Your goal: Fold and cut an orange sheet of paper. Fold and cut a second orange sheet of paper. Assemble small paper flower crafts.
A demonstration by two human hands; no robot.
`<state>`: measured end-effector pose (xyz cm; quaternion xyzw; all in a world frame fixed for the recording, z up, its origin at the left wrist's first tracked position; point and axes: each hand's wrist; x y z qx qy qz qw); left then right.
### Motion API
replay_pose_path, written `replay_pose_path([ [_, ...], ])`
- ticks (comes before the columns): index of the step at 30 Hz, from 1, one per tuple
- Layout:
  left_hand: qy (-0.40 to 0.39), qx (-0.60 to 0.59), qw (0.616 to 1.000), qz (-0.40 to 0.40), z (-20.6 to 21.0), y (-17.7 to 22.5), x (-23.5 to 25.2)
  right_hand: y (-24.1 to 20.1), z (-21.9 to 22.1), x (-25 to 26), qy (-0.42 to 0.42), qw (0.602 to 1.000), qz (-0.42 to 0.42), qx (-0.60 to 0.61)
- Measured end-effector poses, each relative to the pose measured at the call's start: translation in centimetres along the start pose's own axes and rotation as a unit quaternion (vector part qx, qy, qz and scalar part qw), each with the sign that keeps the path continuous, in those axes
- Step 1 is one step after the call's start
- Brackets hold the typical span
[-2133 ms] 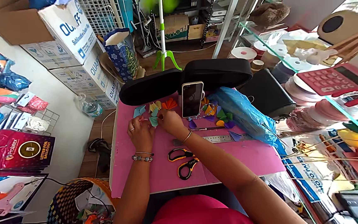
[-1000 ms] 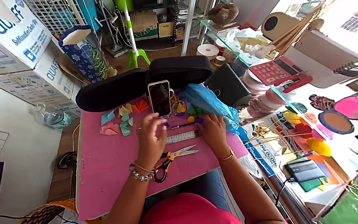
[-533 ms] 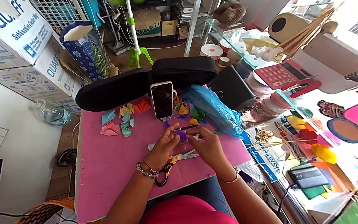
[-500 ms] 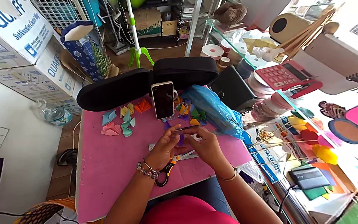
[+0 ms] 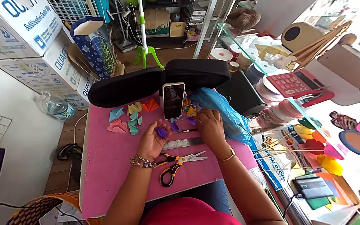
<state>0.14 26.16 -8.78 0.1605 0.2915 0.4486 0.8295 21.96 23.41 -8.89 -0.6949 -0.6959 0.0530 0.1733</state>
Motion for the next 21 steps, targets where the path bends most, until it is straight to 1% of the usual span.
replay_pose_path([
  [4, -0.032, 0.010, 0.999, -0.023, 0.1, -0.7, 0.1, -2.7, -1.2, -0.7, 0.006, 0.991, -0.058, 0.118],
  [7, -0.057, -0.005, 0.998, -0.025, 0.1, -1.0, 0.1, -4.2, -0.7, -0.5, -0.021, 0.980, -0.092, 0.174],
  [8, -0.053, -0.018, 0.998, -0.020, 0.0, -1.1, 0.2, -4.3, -0.3, -0.2, -0.026, 0.980, -0.085, 0.180],
  [10, -0.038, -0.042, 0.998, -0.004, -0.1, -1.0, 0.3, -4.1, 0.6, 0.5, -0.048, 0.986, -0.042, 0.156],
  [13, -0.012, -0.054, 0.998, 0.023, 0.0, -0.7, 0.4, -4.3, 1.8, 1.2, -0.161, 0.980, 0.033, 0.108],
  [15, 0.003, -0.057, 0.998, 0.035, 0.1, -0.6, 0.4, -4.5, 2.6, 1.4, -0.194, 0.976, 0.045, 0.084],
  [18, 0.015, -0.054, 0.998, 0.040, 0.0, -0.7, 0.4, -5.0, 2.7, 0.9, -0.157, 0.983, 0.047, 0.076],
  [19, 0.015, -0.049, 0.998, 0.036, -0.1, -0.7, 0.5, -5.2, 2.4, 0.6, -0.130, 0.987, 0.045, 0.081],
  [21, 0.007, -0.040, 0.999, 0.022, -0.1, -0.9, 0.5, -5.9, 1.6, -0.1, -0.045, 0.993, 0.015, 0.108],
])
Point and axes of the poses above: each hand's wrist, its own x-axis towards the middle knuckle, its own z-axis out of the palm, y = z × x, and after that the axes turned 14 degrees about -y, right-handed
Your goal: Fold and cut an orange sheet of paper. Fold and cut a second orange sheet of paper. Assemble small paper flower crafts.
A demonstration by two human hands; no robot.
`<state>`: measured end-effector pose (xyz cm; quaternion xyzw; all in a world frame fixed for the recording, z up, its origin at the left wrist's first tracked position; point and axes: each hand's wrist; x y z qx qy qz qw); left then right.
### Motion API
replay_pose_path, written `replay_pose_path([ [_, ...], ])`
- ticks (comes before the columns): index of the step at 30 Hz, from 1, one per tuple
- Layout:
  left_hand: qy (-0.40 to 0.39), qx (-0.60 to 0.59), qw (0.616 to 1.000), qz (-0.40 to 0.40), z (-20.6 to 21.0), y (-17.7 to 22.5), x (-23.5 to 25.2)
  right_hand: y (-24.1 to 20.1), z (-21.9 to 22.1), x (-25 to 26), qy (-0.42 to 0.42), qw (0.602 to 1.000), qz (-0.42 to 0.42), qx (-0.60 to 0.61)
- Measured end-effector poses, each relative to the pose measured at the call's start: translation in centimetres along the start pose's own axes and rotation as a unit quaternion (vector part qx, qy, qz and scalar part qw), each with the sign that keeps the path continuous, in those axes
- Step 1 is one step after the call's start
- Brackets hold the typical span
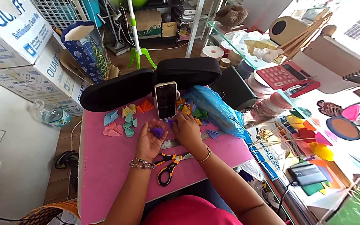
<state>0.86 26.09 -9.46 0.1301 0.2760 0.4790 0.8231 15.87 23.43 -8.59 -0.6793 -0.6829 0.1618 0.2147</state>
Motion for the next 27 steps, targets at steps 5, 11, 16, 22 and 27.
replay_pose_path([
  [5, -0.060, 0.015, 0.998, -0.032, 0.3, -0.6, -0.5, -1.8, -1.7, -1.0, 0.043, 0.993, -0.091, 0.066],
  [11, -0.021, -0.028, 0.999, -0.021, 0.3, -0.5, -0.4, 5.1, -6.7, -1.2, 0.008, 0.997, 0.074, -0.023],
  [16, -0.029, -0.026, 0.999, -0.025, 0.5, -0.8, -0.5, 7.7, -7.4, 0.0, -0.011, 0.991, 0.134, -0.024],
  [22, -0.020, -0.032, 0.999, -0.014, 0.2, -0.7, -0.3, 7.9, -6.3, 4.4, -0.044, 0.995, 0.035, -0.078],
  [27, -0.018, -0.030, 0.999, -0.011, 0.0, -0.6, 0.0, 9.6, -7.9, 5.1, -0.181, 0.973, 0.026, -0.145],
])
Point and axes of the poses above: each hand's wrist, its own x-axis towards the middle knuckle, its own z-axis out of the palm, y = z × x, and after that the axes turned 14 degrees about -y, right-handed
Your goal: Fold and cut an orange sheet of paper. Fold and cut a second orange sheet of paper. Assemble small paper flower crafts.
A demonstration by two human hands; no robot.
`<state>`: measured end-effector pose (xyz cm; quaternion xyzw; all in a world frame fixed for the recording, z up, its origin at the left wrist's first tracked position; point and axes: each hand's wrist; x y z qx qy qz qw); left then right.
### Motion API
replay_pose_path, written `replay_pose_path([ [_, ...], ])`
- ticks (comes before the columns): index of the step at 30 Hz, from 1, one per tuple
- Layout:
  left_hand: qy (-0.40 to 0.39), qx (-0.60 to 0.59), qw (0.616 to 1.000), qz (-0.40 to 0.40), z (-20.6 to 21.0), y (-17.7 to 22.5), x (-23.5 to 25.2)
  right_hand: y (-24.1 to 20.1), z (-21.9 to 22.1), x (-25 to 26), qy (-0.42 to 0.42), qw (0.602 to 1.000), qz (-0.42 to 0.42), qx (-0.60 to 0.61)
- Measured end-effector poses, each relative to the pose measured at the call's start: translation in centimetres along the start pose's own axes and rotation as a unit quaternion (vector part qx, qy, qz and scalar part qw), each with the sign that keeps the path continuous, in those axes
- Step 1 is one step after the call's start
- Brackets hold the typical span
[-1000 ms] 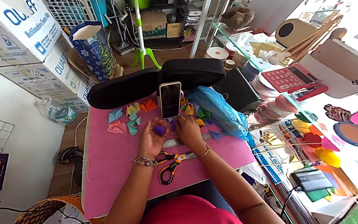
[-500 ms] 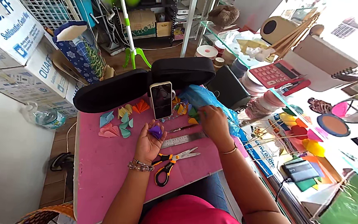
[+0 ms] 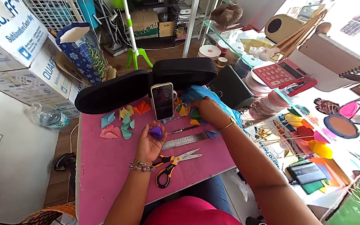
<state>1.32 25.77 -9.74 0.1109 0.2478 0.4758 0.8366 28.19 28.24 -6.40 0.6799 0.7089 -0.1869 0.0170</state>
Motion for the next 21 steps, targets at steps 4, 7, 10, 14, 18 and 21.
replay_pose_path([
  [4, -0.005, 0.003, 1.000, -0.007, 0.3, 0.1, -0.2, 2.0, -0.9, -1.7, -0.025, 1.000, -0.007, 0.003],
  [7, -0.006, 0.000, 1.000, -0.009, 0.4, 0.1, -0.3, 2.9, -0.7, -2.4, 0.022, 0.999, -0.006, 0.025],
  [10, -0.006, -0.003, 1.000, -0.008, 0.2, 0.2, -0.2, 3.3, -0.2, -2.5, 0.082, 0.995, 0.022, 0.045],
  [14, -0.010, -0.001, 1.000, -0.008, 0.1, 0.1, -0.1, 4.1, 0.8, -1.5, 0.112, 0.991, 0.042, 0.065],
  [18, -0.008, -0.004, 1.000, -0.006, 0.1, 0.1, -0.1, 4.2, 1.0, -0.7, 0.115, 0.990, 0.047, 0.069],
  [21, -0.014, -0.009, 1.000, -0.005, 0.0, 0.1, -0.1, 3.2, 0.9, -0.6, 0.149, 0.986, 0.048, 0.050],
])
Point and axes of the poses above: each hand's wrist, its own x-axis towards the middle knuckle, its own z-axis out of the palm, y = z × x, and after that the axes turned 14 degrees about -y, right-handed
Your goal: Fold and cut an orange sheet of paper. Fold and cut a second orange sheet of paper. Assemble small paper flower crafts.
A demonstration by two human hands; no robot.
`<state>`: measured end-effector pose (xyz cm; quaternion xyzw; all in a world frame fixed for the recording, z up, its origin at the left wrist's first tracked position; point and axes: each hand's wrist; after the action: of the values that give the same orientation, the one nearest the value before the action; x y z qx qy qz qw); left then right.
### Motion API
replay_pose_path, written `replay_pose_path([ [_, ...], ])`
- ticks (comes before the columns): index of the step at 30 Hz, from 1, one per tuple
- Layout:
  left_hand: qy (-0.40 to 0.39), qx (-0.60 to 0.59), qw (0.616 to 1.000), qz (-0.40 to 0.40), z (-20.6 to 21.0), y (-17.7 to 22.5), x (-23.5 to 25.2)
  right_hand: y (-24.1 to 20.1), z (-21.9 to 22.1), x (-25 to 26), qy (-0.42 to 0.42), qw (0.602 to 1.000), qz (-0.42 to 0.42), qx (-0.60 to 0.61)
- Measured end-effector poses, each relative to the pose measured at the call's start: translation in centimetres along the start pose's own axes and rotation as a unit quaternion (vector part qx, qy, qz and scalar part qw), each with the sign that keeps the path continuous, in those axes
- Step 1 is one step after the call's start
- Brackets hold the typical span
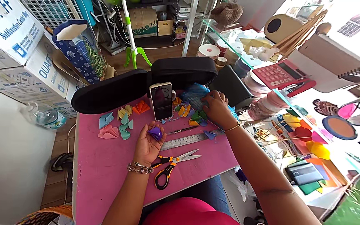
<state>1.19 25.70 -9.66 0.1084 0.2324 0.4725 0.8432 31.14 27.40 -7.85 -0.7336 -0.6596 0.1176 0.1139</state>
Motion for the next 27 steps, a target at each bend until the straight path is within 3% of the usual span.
replay_pose_path([
  [3, 0.003, 0.000, 1.000, 0.000, 0.0, -0.1, 0.1, -2.5, -0.1, 0.4, 0.040, 0.998, -0.038, -0.013],
  [7, -0.005, 0.002, 1.000, 0.001, -0.1, 0.1, 0.1, -5.9, -0.1, 4.3, -0.026, 0.999, -0.039, -0.019],
  [15, 0.006, 0.004, 1.000, 0.007, -0.1, 0.6, 0.2, -8.9, 0.6, 8.1, -0.144, 0.982, 0.073, -0.098],
  [18, 0.013, 0.003, 1.000, 0.005, -0.1, 0.6, 0.2, -9.2, 0.6, 8.1, -0.150, 0.979, 0.098, -0.097],
  [22, 0.005, 0.002, 1.000, 0.002, -0.1, 0.4, 0.2, -9.3, 0.8, 7.9, -0.093, 0.987, 0.116, -0.065],
  [27, 0.002, -0.002, 1.000, -0.001, 0.1, 0.5, 0.0, -8.5, 1.1, 5.3, 0.068, 0.995, 0.065, 0.045],
])
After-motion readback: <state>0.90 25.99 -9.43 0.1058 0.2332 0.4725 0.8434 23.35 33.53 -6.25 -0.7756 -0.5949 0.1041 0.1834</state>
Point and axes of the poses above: each hand's wrist, its own x-axis towards the middle knuckle, its own z-axis out of the palm, y = z × x, and after that the axes turned 14 degrees about -y, right-handed
